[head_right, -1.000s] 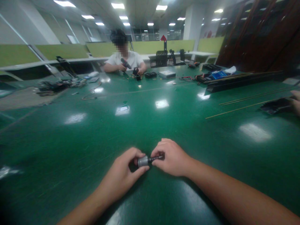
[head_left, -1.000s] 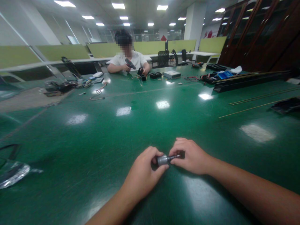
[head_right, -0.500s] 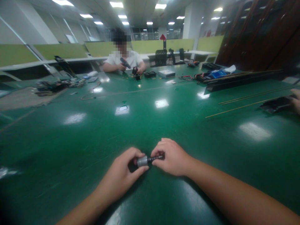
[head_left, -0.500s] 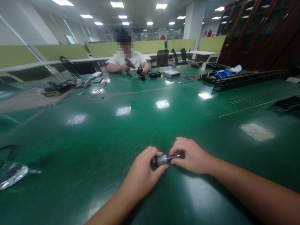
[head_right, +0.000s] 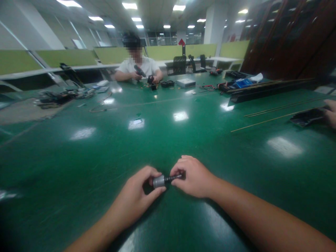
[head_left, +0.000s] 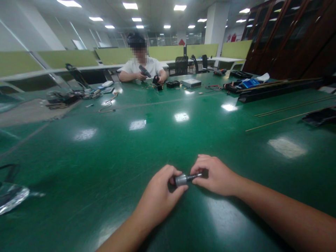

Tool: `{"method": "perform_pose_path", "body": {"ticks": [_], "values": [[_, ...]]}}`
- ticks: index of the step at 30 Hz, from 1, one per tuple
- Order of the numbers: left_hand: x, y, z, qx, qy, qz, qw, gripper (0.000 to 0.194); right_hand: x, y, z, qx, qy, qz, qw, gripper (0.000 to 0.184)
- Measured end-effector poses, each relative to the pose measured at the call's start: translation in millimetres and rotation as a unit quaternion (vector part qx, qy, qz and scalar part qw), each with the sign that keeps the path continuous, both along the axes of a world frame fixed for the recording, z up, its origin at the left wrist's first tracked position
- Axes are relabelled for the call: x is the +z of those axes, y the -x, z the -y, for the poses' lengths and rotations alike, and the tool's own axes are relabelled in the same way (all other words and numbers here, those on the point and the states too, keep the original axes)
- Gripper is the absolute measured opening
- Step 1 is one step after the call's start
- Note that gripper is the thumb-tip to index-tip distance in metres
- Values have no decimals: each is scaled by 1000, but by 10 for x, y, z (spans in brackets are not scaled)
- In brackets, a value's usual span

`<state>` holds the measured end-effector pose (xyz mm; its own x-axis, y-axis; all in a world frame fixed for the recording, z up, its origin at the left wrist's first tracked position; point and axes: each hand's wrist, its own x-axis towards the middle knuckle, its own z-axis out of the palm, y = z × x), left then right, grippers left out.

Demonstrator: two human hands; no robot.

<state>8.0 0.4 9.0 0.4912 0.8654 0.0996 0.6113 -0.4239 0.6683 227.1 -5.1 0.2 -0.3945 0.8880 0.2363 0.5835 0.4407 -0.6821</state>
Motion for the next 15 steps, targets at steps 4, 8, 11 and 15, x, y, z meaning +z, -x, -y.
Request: {"method": "perform_pose_path", "body": {"ticks": [4,8,11,15], "values": [[6,1,2,-1,2,2,1000,18,-9,-8,6,-3,0,2,1000,9],[19,-1,6,-4,4,3,1000,18,-5,-22,11,-6,7,2,1000,10],[31,-6,7,-5,6,4,1000,19,1,-34,14,-7,7,3,1000,9],[25,-2,9,-4,7,4,1000,17,4,-56,12,-12,3,6,1000,9]]}}
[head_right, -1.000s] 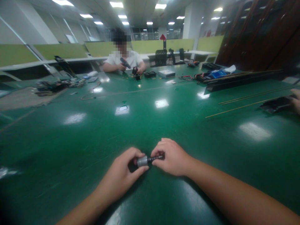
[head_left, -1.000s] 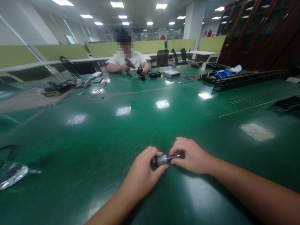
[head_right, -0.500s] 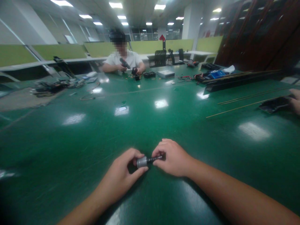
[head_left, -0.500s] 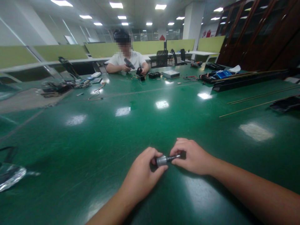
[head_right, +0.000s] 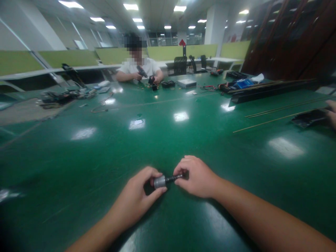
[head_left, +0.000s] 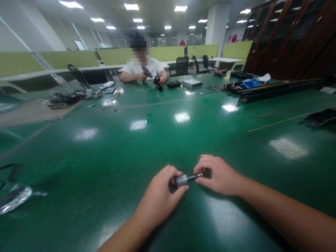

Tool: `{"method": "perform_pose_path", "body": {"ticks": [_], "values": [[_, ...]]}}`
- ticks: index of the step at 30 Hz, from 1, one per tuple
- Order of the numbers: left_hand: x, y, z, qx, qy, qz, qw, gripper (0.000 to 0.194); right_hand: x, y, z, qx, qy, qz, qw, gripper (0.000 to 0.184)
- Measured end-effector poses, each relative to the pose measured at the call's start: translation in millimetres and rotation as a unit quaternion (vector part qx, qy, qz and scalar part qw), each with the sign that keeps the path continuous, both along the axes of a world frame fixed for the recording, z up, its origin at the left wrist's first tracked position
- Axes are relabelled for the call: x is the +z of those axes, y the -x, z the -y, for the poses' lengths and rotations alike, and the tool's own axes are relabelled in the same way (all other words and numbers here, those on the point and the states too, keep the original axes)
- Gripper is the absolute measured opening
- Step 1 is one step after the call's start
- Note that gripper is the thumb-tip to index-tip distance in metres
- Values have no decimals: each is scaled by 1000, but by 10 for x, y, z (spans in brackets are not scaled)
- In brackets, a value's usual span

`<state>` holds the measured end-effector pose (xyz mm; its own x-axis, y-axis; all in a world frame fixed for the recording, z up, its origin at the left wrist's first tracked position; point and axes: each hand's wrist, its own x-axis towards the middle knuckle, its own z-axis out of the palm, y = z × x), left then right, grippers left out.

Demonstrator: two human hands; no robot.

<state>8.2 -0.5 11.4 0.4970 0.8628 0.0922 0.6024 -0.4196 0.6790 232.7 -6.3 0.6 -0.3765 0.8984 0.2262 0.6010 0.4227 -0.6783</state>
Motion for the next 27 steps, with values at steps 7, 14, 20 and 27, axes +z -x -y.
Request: {"method": "perform_pose_path", "body": {"ticks": [7,14,20,27], "values": [[-20,18,-5,2,-1,-3,1000,18,3,-35,-13,3,-2,7,1000,9],[-15,29,-12,0,0,-7,1000,16,8,-48,-23,5,-2,-1,1000,9],[-17,39,-4,1,0,-6,1000,14,16,-87,-21,3,-3,11,1000,8],[4,36,0,0,-3,-5,1000,14,30,-108,-25,2,-2,15,1000,9]]}}
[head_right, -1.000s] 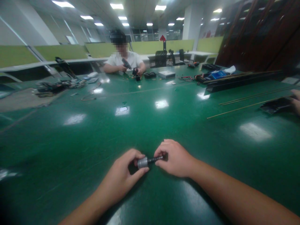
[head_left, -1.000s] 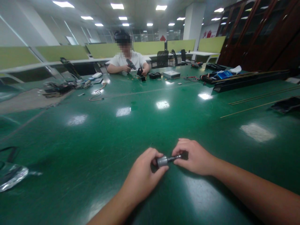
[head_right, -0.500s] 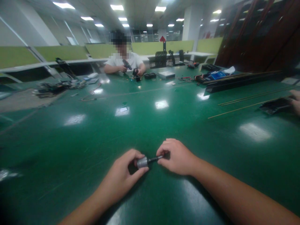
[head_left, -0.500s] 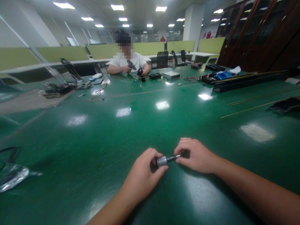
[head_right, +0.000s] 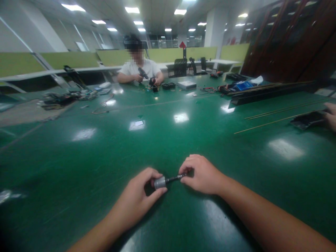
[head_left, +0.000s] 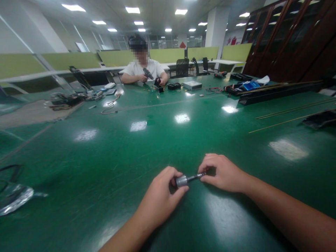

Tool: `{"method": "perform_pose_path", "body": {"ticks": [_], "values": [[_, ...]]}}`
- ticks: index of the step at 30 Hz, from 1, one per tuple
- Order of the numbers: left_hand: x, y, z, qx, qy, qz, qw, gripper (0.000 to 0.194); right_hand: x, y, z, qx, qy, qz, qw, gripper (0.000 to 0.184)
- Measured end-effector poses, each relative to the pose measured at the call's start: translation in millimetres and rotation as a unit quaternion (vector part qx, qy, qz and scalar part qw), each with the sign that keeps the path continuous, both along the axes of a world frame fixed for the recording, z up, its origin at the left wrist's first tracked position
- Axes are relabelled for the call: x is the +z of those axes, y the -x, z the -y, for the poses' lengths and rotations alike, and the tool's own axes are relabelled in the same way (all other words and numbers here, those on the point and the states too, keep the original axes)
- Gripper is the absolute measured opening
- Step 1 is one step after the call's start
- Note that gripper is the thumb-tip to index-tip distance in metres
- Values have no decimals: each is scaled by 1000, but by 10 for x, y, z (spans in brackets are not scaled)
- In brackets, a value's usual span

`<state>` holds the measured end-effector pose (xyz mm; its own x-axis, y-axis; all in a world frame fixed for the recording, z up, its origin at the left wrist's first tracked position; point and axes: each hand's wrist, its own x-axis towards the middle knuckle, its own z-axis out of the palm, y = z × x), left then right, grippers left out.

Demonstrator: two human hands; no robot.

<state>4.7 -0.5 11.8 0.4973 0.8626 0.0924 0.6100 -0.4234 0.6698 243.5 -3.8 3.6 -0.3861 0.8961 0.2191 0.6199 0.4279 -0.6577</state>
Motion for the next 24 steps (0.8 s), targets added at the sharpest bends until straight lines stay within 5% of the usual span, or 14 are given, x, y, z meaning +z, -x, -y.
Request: {"method": "perform_pose_path", "body": {"ticks": [13,24], "values": [[-2,-4,4,3,-5,-2,1000,14,51,-200,-76,-2,44,36,998,11],[-7,1,-11,-5,-4,1,1000,14,21,-83,-55,21,13,26,999,7]]}}
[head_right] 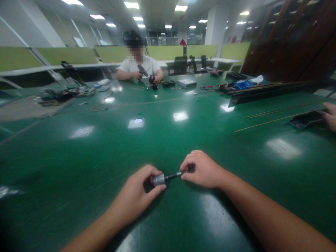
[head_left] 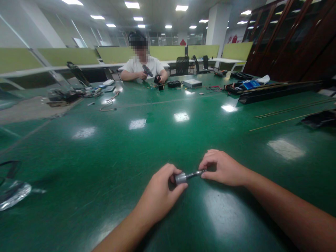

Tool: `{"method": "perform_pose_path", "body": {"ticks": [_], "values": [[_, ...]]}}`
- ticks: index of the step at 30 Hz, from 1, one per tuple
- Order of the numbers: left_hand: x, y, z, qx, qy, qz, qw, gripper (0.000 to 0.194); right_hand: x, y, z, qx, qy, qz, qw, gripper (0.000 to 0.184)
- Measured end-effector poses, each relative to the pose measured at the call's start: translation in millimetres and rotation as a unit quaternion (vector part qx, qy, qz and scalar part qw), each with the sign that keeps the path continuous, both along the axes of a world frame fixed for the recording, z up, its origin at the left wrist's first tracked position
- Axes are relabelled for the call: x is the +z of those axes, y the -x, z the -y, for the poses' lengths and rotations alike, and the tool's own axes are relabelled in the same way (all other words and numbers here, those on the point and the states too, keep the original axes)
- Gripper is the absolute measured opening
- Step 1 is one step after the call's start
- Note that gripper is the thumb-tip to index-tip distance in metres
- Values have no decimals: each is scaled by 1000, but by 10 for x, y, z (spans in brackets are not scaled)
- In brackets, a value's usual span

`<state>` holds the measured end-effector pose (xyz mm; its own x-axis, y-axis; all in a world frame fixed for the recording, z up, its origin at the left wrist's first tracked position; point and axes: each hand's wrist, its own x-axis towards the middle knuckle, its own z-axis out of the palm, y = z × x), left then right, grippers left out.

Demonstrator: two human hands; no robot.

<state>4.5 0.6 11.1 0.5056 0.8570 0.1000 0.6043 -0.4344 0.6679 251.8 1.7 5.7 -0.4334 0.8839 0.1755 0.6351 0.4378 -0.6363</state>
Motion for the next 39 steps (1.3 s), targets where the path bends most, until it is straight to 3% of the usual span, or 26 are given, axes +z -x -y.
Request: {"method": "perform_pose_path", "body": {"ticks": [8,14,39], "values": [[-1,-30,-4,-2,-23,21,1000,12,-146,385,25,3,-43,-29,999,8],[-25,-28,-17,-3,-30,17,999,13,-147,347,36,-5,-45,-50,998,25],[-25,-34,-8,-2,-35,13,999,12,-166,355,26,-9,-44,-61,997,25]]}}
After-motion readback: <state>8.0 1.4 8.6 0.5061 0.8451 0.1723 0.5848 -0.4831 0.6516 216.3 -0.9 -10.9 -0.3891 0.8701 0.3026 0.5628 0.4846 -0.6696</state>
